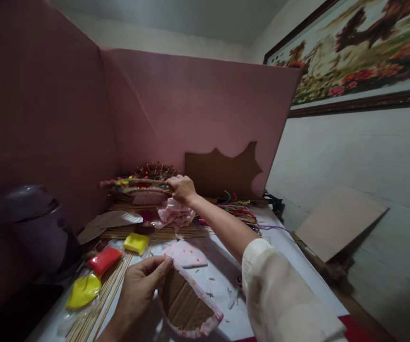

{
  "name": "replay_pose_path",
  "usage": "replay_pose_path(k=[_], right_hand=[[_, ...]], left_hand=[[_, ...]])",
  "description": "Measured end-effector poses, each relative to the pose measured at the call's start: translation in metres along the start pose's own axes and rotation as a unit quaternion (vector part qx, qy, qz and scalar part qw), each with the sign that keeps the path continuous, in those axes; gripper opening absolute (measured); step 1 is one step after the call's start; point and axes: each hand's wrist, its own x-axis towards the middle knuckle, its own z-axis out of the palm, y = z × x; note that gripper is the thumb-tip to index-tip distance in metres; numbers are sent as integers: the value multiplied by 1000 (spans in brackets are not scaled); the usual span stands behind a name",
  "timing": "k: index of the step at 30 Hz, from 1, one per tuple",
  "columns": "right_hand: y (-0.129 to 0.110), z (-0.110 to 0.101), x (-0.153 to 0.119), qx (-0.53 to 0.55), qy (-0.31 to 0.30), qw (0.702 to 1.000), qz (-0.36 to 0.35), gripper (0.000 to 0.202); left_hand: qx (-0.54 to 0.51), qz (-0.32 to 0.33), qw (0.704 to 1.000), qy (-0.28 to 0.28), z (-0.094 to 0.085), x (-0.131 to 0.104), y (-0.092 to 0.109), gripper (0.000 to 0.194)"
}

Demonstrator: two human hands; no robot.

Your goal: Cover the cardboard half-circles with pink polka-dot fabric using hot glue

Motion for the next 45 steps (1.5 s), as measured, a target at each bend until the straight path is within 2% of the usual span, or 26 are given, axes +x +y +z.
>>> replay_pose_path(k=[3,6,9,12,13,16,19,24,27,31,33,35,36,38,39,42,43,45], right_hand=[[8,-23,11,70,80,993,54,22],[7,-50,12,161,134,976,63,24],[-8,-82,4,248,162,954,46,32],[-36,-114,-12,319,170,932,26,34],[-47,-123,-19,357,170,918,20,32],[-84,-149,-40,561,133,817,7,22],[-124,-167,-60,642,137,754,3,8],[-176,-179,-81,677,74,731,50,6],[-195,-191,-82,698,21,715,33,7],[-211,-226,-67,697,-34,716,-15,33],[-208,-239,-59,694,-12,719,-17,42],[-193,-239,-59,685,65,725,-13,41],[-181,-232,-63,670,89,737,19,34],[-153,-205,-81,608,93,784,91,16],[-138,-187,-95,569,84,809,119,18],[-104,-133,-144,435,-58,878,192,53],[-97,-118,-160,399,-106,887,208,54],[-92,-97,-188,375,-150,890,213,41]], left_hand=[[6,-4,1000,4,-1,1,1,25],[28,-1,999,22,-1,2,5,27],[58,8,998,35,-1,3,10,23],[85,21,995,43,-2,3,15,21],[88,25,995,42,-2,3,16,22],[91,35,995,29,-2,2,18,26],[97,41,994,23,-3,2,19,28],[106,47,993,16,-4,2,18,30],[108,47,993,19,-3,-1,17,29],[106,47,993,24,-1,-5,16,29],[102,46,993,26,0,-6,16,30],[96,46,994,29,-1,-6,16,31],[92,44,994,30,-2,-5,16,31],[82,39,995,29,-4,-4,18,31],[74,37,996,27,-5,-3,19,32],[48,33,998,15,-5,-2,22,33],[41,32,999,9,-4,-4,22,33],[35,29,999,-6,0,-8,23,30]])
